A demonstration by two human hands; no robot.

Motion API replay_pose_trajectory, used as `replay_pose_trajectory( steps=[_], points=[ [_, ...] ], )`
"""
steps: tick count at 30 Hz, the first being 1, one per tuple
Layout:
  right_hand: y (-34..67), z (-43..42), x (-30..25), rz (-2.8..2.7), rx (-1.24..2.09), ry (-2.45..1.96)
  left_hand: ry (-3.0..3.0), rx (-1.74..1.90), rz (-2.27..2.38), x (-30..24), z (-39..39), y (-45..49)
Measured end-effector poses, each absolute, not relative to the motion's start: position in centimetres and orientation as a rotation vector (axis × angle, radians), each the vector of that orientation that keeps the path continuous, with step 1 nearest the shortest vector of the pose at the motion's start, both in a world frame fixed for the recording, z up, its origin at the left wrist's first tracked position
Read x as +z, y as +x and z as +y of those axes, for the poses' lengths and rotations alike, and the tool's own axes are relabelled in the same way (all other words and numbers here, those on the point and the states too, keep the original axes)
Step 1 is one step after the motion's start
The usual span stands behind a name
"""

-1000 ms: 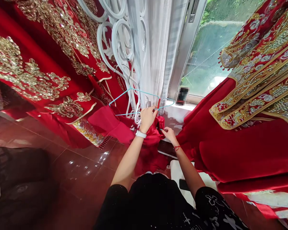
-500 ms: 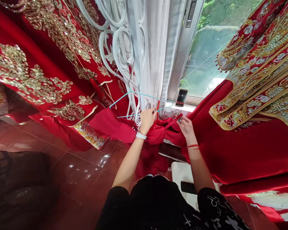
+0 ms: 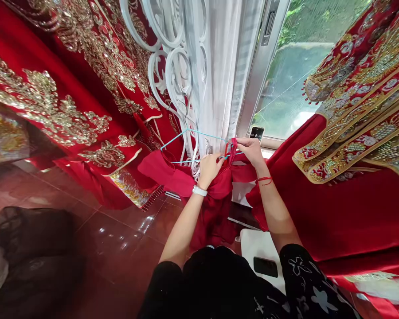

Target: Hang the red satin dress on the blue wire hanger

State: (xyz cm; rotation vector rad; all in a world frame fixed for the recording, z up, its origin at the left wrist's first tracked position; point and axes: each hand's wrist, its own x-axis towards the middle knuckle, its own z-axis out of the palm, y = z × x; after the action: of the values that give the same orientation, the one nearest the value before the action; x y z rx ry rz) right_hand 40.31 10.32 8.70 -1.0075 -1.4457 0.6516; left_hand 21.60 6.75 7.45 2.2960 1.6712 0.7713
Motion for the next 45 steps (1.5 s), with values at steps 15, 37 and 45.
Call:
replay_pose_trajectory(
  steps=[15, 37, 45],
  points=[
    [41.0, 6.1, 8.0, -1.55, 0.453, -1.097, 2.237, 0.872, 1.471, 6.6, 7.4, 19.6],
    [46.4, 6.9, 11.6, -2.141, 0.31, -1.224, 2.021, 0.915, 1.53, 7.2, 7.2, 20.5],
    [40.0, 8.4, 17.1, -2.442, 0.146, -1.084, 2.047, 0.847, 1.506, 8.0, 7.1, 20.6]
  ],
)
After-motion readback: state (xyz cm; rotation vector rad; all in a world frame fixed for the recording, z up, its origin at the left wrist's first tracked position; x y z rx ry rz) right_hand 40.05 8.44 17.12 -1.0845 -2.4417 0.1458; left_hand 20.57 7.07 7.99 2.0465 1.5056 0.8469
